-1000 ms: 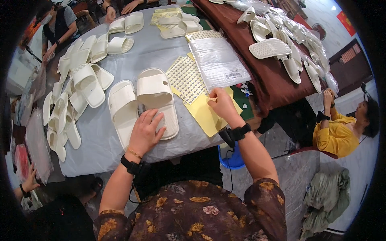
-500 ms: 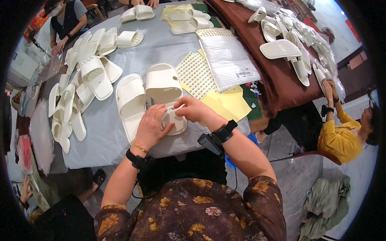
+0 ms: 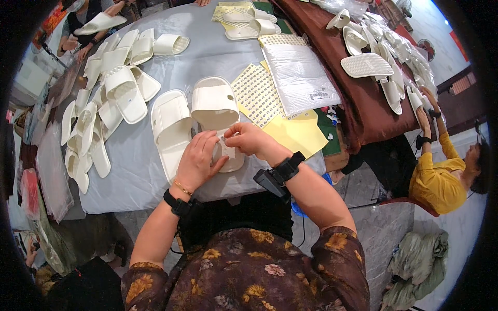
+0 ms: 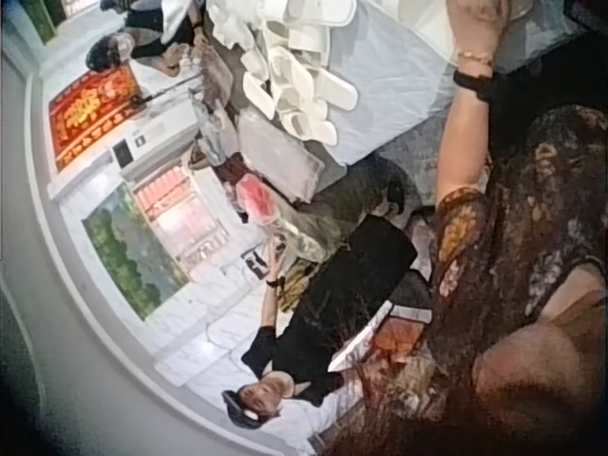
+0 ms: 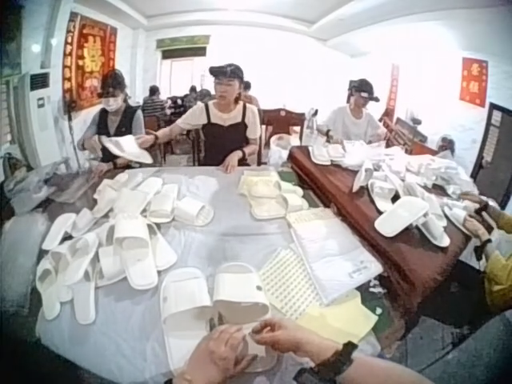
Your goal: Applying size or quality labels to the inside of white slippers.
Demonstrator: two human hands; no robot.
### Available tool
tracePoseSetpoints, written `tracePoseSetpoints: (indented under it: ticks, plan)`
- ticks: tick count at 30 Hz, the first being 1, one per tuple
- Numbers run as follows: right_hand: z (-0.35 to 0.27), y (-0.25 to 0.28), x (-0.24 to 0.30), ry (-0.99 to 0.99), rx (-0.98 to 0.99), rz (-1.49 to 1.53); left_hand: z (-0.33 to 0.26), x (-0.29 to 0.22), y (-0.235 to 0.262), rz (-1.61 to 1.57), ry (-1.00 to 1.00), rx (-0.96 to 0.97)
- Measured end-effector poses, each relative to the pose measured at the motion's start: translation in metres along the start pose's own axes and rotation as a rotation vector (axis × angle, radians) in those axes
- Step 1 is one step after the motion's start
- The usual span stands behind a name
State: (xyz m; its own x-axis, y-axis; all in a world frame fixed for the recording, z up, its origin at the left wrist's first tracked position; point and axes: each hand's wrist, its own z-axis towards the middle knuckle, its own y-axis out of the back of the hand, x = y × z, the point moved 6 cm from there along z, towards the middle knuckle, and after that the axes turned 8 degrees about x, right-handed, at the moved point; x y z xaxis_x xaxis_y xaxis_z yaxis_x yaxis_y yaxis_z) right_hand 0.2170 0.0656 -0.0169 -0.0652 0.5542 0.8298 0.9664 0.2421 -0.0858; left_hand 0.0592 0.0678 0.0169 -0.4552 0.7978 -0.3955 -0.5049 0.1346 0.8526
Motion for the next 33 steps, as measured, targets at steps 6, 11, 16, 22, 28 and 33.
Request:
tracePoseSetpoints:
  ticks: [6, 11, 16, 22, 28, 33]
  plan:
    - [-0.003, -0.001, 0.004, -0.006, -0.039, -0.111, 0.001, 0.0, 0.0, -0.015, -0.002, 0.011]
    - [-0.005, 0.002, -0.001, 0.086, -0.149, -0.206, 0.003, -0.005, 0.001, -0.005, 0.004, 0.031]
    - [-0.021, 0.003, -0.016, 0.218, -0.213, -0.095, 0.002, -0.003, 0.0, 0.023, 0.037, 0.069]
    - [-0.041, 0.001, -0.032, 0.447, -0.371, -0.074, 0.012, -0.008, 0.003, 0.118, 0.043, 0.125]
    - [-0.043, 0.003, -0.036, 0.484, -0.397, -0.024, 0.005, 0.001, 0.028, 0.0, 0.215, -0.005]
    - [-0.042, 0.003, -0.036, 0.558, -0.395, -0.004, -0.012, 0.025, 0.027, 0.098, 0.324, -0.125]
